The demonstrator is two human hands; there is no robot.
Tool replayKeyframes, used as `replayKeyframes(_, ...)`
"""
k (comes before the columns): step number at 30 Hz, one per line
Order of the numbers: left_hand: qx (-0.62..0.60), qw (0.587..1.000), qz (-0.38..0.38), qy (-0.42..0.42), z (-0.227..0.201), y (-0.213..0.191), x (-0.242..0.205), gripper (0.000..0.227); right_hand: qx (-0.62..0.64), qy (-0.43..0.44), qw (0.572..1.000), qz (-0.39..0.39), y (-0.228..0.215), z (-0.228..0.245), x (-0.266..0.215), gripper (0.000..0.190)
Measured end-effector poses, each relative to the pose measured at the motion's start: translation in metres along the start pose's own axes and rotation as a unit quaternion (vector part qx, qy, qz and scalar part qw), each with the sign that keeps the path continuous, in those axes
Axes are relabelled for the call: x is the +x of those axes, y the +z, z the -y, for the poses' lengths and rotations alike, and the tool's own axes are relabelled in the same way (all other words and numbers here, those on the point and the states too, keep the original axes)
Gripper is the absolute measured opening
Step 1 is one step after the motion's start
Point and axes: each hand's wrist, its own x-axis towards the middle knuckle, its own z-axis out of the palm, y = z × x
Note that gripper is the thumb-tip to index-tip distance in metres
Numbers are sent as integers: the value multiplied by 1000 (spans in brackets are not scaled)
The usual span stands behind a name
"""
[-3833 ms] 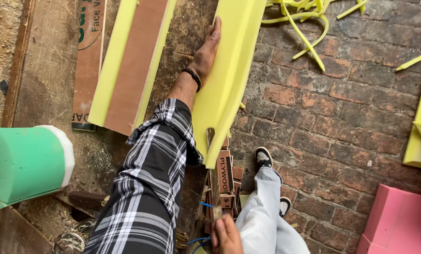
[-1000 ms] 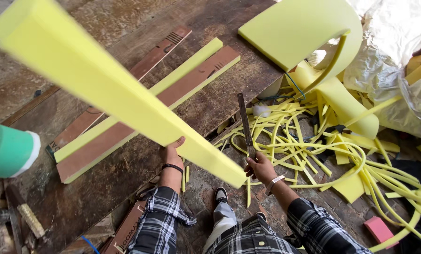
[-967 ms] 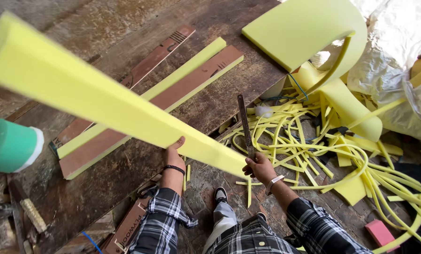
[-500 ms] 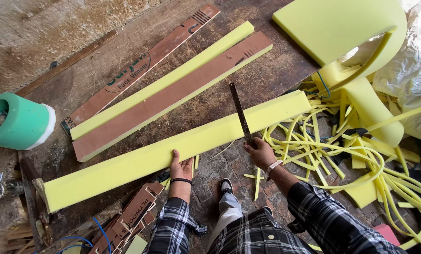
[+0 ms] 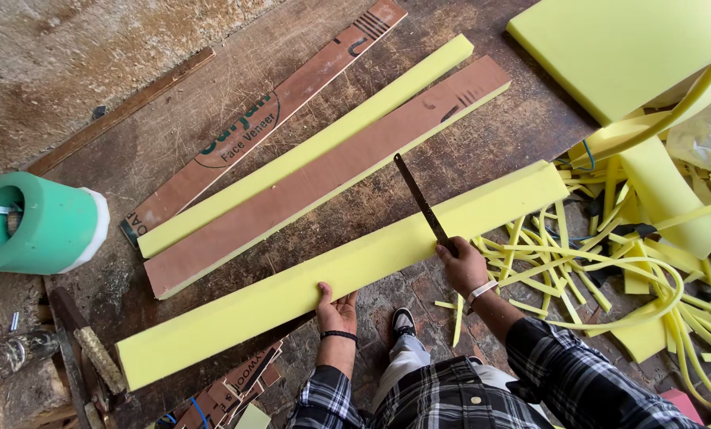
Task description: The person uses a spray gun to apply a coating to a wooden board, then uses a knife to cut yellow foam strips along the board's edges. The person removes excess foam and continues cutting additional strips.
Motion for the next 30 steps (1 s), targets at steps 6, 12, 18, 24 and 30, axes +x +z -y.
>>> replayKeyframes(6,13,998,-65,-16,1,2,9,67,37,-39,999,-9,15,1,11,33)
replayKeyframes(12,324,925,-180,-83,-17,2,6,70,97,-76,987,101,21,-12,58,25)
replayKeyframes(18,532,810,-246,-5,-17,20,-37,67,277,23,942,186,-39,-52,73,19)
replayKeyframes(24,695,611,52,375,116,143,-59,25,395,82,911,82,-153,-126,105,28)
replayKeyframes(30,873,321,263,256,255,311,-25,85,408,111,904,61,-217,-178,141,22)
